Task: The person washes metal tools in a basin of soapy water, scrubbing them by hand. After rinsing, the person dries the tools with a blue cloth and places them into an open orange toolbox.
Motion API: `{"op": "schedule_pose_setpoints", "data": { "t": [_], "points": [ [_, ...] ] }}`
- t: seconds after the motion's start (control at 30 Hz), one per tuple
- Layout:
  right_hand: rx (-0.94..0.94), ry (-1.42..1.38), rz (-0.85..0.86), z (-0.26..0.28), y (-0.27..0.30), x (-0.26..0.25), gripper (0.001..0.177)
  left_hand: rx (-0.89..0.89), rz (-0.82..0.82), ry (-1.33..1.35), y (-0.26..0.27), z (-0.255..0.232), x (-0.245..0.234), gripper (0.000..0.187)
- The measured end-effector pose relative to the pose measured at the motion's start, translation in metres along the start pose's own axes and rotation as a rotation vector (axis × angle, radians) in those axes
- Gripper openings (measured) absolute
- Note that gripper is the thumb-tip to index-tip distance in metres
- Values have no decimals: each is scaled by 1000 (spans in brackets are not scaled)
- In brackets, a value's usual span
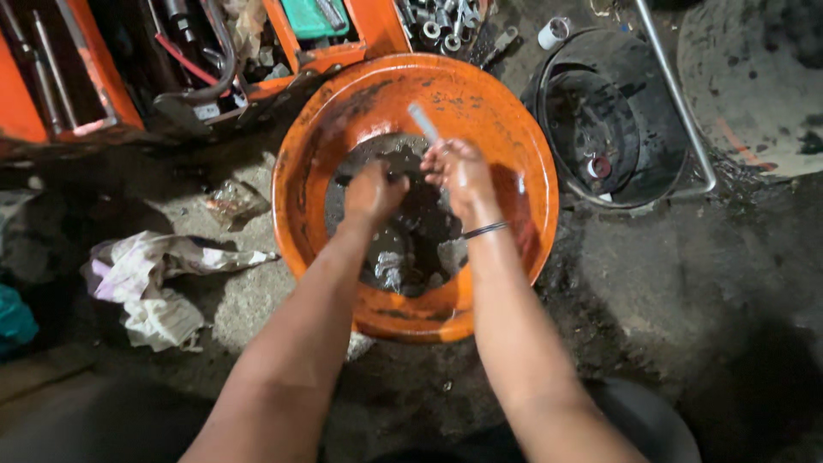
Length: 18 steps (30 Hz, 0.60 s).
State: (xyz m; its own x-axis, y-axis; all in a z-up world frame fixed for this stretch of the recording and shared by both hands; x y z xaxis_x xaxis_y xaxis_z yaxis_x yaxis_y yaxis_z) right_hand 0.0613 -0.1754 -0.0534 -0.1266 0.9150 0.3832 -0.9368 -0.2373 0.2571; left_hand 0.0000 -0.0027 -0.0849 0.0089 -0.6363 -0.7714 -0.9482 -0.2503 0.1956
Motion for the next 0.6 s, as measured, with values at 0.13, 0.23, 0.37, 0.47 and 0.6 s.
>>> {"op": "schedule_pose_setpoints", "data": {
  "t": [0.13,0.23,0.37,0.47,0.6],
  "points": [
    [-113,132,-90,80,-41,3,22,115,192,-399,30,-19,2,107],
    [-127,225,-165,117,-98,6,27,100,322,-530,40,-30,12,111],
    [-107,359,-239,125,-174,-3,28,187,176,-723,35,-26,37,77],
    [86,405,-396,109,-227,-17,28,212,265,-766,21,-12,57,65],
    [223,262,-363,89,-273,-23,27,196,290,-772,13,-11,69,58]
  ]
}}
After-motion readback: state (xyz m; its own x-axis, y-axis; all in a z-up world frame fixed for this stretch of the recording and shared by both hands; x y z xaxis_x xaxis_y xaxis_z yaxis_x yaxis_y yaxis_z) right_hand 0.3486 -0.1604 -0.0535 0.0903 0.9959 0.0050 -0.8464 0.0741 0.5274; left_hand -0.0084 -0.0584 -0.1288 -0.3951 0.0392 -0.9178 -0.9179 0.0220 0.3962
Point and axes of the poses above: each hand's wrist, its own y-axis away from the middle knuckle, its own x-axis out of the palm, z = x × y, the point moved 2 cm from there along -y, towards the middle knuckle, and after that the axes turned 9 degrees about -y, right-handed, at the moved point
